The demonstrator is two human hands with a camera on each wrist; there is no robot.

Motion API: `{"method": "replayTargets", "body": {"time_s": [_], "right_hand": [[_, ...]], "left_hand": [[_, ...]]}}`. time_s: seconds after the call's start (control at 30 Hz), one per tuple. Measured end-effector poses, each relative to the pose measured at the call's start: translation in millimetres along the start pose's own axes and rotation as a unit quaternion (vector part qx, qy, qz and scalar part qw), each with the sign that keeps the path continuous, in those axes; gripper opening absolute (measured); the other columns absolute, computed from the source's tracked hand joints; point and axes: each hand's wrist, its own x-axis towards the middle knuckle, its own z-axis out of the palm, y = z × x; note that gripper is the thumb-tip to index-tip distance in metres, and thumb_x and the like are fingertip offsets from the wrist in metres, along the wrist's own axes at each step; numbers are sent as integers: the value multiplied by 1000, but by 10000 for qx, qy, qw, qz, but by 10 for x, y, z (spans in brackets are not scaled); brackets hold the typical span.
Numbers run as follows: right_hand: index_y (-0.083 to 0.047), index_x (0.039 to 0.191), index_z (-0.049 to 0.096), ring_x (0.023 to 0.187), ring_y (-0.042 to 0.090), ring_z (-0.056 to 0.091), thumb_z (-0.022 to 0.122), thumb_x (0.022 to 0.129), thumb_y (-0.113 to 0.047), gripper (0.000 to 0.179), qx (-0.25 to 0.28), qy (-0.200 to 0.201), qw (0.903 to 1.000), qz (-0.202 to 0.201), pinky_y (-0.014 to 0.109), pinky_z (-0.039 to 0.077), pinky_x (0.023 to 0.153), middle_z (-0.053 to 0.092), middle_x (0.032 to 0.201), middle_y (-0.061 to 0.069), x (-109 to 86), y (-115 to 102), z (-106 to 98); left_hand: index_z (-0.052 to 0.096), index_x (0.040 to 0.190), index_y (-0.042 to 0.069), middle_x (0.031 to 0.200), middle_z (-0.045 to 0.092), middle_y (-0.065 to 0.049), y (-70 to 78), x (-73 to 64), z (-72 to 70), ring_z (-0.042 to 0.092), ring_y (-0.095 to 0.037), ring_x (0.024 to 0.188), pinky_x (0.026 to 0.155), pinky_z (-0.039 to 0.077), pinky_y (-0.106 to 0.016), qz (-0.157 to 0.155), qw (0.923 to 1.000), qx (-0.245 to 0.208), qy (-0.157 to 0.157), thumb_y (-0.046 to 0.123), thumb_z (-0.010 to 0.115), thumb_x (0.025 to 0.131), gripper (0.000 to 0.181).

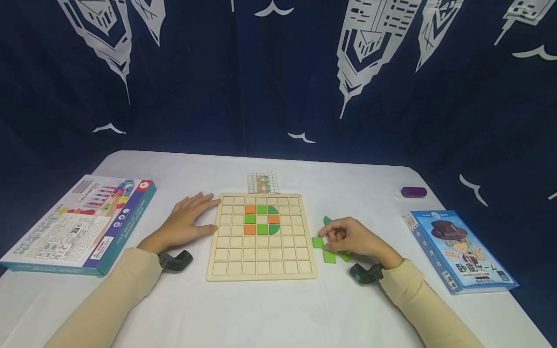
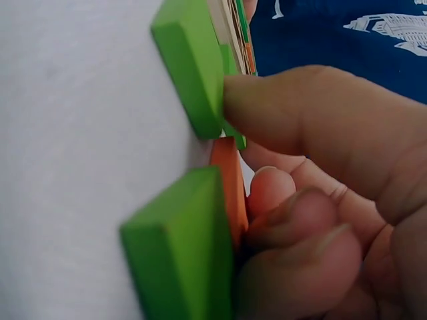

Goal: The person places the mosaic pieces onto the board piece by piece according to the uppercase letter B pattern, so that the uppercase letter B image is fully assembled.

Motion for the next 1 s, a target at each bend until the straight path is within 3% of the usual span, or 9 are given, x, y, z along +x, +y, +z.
{"method": "replayTargets", "body": {"time_s": [0.4, 0.63, 1.0], "right_hand": [[9, 110, 74, 59, 5, 48, 85, 86, 1, 27, -225, 79, 9996, -164, 18, 39, 51, 58, 80, -1, 2, -11, 12], [4, 109, 73, 61, 8, 53, 82, 88, -1, 23, -333, 217, 9989, -263, 21, 44, 51, 67, 93, 3, -11, -91, 18], [10, 116, 65, 61, 12, 54, 68, 91, 6, 26, 558, 239, 9980, -163, 24, 49, 57, 72, 89, 9, 5, -272, 130]], "left_hand": [[50, 162, 9, 173, 36, -21, 9, -4, -6, 19, -47, 163, 131, 5, -66, 11, 10000, 32, 12, 38, 73, 97, 74], [51, 161, 9, 173, 36, -21, 27, -8, -6, 19, -47, 163, 131, 5, -66, -27, 10000, 12, 17, 38, 73, 97, 74], [51, 161, 9, 173, 36, -21, 20, -6, -6, 19, -47, 163, 131, 5, -67, 15, 10000, 4, 38, 37, 73, 97, 73]]}}
